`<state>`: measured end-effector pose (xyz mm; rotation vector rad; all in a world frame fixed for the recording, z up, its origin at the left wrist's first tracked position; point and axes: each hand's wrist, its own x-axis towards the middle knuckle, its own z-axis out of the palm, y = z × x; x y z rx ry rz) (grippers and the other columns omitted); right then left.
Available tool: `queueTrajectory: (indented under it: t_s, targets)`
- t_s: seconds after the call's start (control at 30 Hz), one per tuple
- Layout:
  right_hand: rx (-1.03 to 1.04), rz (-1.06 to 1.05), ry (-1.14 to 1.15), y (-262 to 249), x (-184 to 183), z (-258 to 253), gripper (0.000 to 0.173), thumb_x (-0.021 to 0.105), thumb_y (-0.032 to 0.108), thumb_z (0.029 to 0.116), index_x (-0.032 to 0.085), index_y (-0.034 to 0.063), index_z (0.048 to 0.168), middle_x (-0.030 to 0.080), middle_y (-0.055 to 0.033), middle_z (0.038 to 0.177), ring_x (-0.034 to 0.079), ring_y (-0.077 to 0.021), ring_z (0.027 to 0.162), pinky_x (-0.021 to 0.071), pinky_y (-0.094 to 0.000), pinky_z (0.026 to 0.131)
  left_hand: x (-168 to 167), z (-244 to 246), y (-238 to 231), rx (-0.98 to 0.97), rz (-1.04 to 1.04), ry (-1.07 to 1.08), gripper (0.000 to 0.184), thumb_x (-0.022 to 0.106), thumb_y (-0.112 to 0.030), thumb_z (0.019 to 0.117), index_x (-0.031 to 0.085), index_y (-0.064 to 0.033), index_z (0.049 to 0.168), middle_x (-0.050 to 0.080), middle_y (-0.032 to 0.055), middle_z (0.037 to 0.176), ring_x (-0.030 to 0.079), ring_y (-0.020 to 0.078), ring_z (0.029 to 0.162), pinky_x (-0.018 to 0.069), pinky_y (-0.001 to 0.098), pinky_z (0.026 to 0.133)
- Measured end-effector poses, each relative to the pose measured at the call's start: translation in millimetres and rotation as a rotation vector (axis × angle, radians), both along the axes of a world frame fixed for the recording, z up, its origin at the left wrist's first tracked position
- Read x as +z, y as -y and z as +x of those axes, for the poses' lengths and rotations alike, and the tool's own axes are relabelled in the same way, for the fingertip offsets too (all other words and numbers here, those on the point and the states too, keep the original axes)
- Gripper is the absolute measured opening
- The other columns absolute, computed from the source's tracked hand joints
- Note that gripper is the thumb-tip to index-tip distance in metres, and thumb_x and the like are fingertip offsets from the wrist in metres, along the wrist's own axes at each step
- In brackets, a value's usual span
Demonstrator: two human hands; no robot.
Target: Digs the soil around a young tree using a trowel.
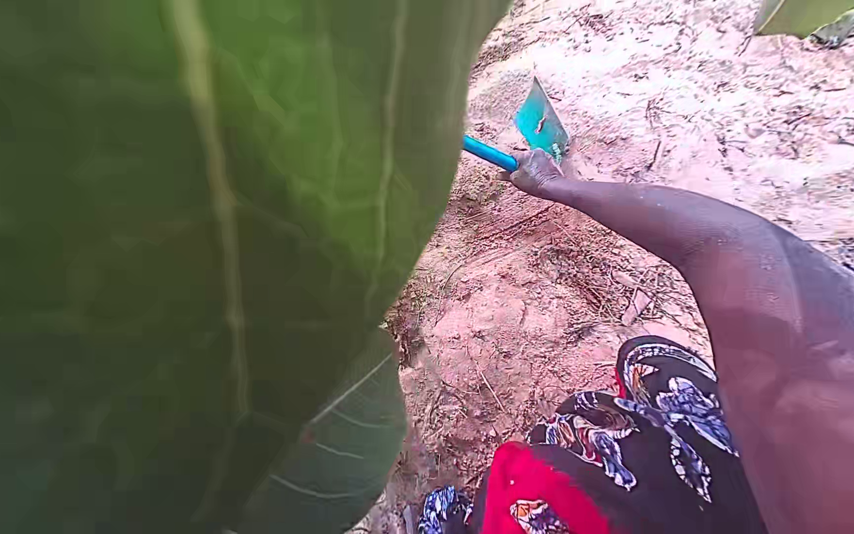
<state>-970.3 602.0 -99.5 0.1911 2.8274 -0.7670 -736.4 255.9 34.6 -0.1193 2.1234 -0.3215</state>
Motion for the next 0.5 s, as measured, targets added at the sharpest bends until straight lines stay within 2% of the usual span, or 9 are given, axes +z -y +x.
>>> queueTrajectory:
  t_s: [0.1,0.17,0.2,0.27,0.33,0.37,0.4,0.43,0.5]
  targets:
    - [0.029,-0.158,-0.014,20.7,-29.9,1.2,0.041,0.068,0.037,0.0982,0.068,0.0006,0.116,0.070,-0.0259,0.110,0.067,-0.0448,0.107,0.0487,-0.0678,0.090,-11.7,-1.5,8.3,-0.007,-0.045,0.014,0.100,0.078,-0.027,0.0898,0.015,-0.0094,0.165,0.018,0.0256,0.169,0.015,0.0418,0.157,0.0160,0.0534,0.126]
    - [0.070,-0.230,-0.034,31.5,-27.6,7.1,0.039,0.068,0.036,0.0979,0.070,-0.0011,0.110,0.070,-0.0249,0.104,0.067,-0.0430,0.102,0.0488,-0.0658,0.088,-31.2,-0.6,30.2,-0.027,-0.038,-0.010,0.106,0.080,-0.034,0.0884,0.010,-0.0134,0.166,0.010,0.0249,0.170,0.005,0.0447,0.158,0.0111,0.0564,0.126]
    - [0.091,-0.244,-0.036,35.9,-25.5,9.4,0.040,0.069,0.038,0.0977,0.070,-0.0016,0.106,0.069,-0.0245,0.101,0.067,-0.0423,0.100,0.0485,-0.0651,0.088,-46.3,3.5,48.4,-0.055,0.020,-0.090,0.110,0.082,-0.037,0.0849,0.011,-0.0149,0.166,0.005,0.0267,0.170,-0.002,0.0486,0.157,0.0073,0.0604,0.125]
    - [0.147,-0.285,-0.016,46.4,-18.7,21.8,0.041,0.070,0.038,0.0977,0.069,-0.0015,0.109,0.069,-0.0239,0.102,0.067,-0.0413,0.099,0.0491,-0.0643,0.088,-81.5,17.1,84.3,-0.110,0.172,-0.328,0.118,0.091,-0.040,0.0686,0.027,-0.0152,0.164,0.011,0.0299,0.169,-0.004,0.0533,0.155,0.0003,0.0659,0.123]
    - [0.198,-0.340,-0.018,62.8,-9.5,31.9,0.037,0.071,0.031,0.0975,0.069,-0.0033,0.109,0.069,-0.0246,0.101,0.066,-0.0411,0.098,0.0485,-0.0634,0.088,-67.5,5.1,67.3,-0.140,-0.012,-0.102,0.122,0.080,-0.052,0.0810,-0.001,-0.0209,0.167,-0.009,0.0275,0.170,-0.016,0.0523,0.154,-0.0117,0.0672,0.120]
    - [0.218,-0.370,-0.026,71.1,-6.1,36.1,0.035,0.071,0.030,0.0971,0.068,-0.0035,0.108,0.069,-0.0234,0.099,0.066,-0.0391,0.095,0.0492,-0.0609,0.087,-71.7,12.0,73.9,-0.216,0.087,-0.226,0.120,0.080,-0.054,0.0773,0.010,-0.0140,0.167,0.002,0.0350,0.167,-0.007,0.0581,0.153,-0.0140,0.0716,0.117]
    - [0.233,-0.410,-0.026,80.7,-2.8,39.7,0.034,0.072,0.029,0.0964,0.068,-0.0034,0.106,0.068,-0.0216,0.096,0.066,-0.0362,0.092,0.0493,-0.0578,0.085,-85.4,22.2,86.3,-0.304,0.272,-0.468,0.116,0.080,-0.052,0.0681,0.031,-0.0034,0.161,0.020,0.0448,0.159,0.005,0.0665,0.148,-0.0140,0.0750,0.115]
    - [0.241,-0.453,-0.012,92.6,2.5,43.2,0.033,0.073,0.029,0.0958,0.068,-0.0031,0.104,0.067,-0.0203,0.094,0.065,-0.0345,0.090,0.0488,-0.0566,0.083,-56.8,8.7,56.0,-0.211,0.021,-0.155,0.113,0.074,-0.051,0.0862,0.004,-0.0150,0.167,0.000,0.0326,0.168,-0.006,0.0551,0.154,-0.0088,0.0689,0.120]
    - [0.291,-0.487,0.023,114.4,17.1,49.2,0.035,0.073,0.032,0.0960,0.069,-0.0011,0.107,0.068,-0.0187,0.096,0.066,-0.0333,0.092,0.0504,-0.0563,0.085,-57.7,0.9,50.7,-0.100,-0.062,-0.074,0.109,0.078,-0.036,0.0857,0.007,-0.0201,0.167,-0.001,0.0274,0.170,-0.003,0.0497,0.157,0.0009,0.0646,0.124]
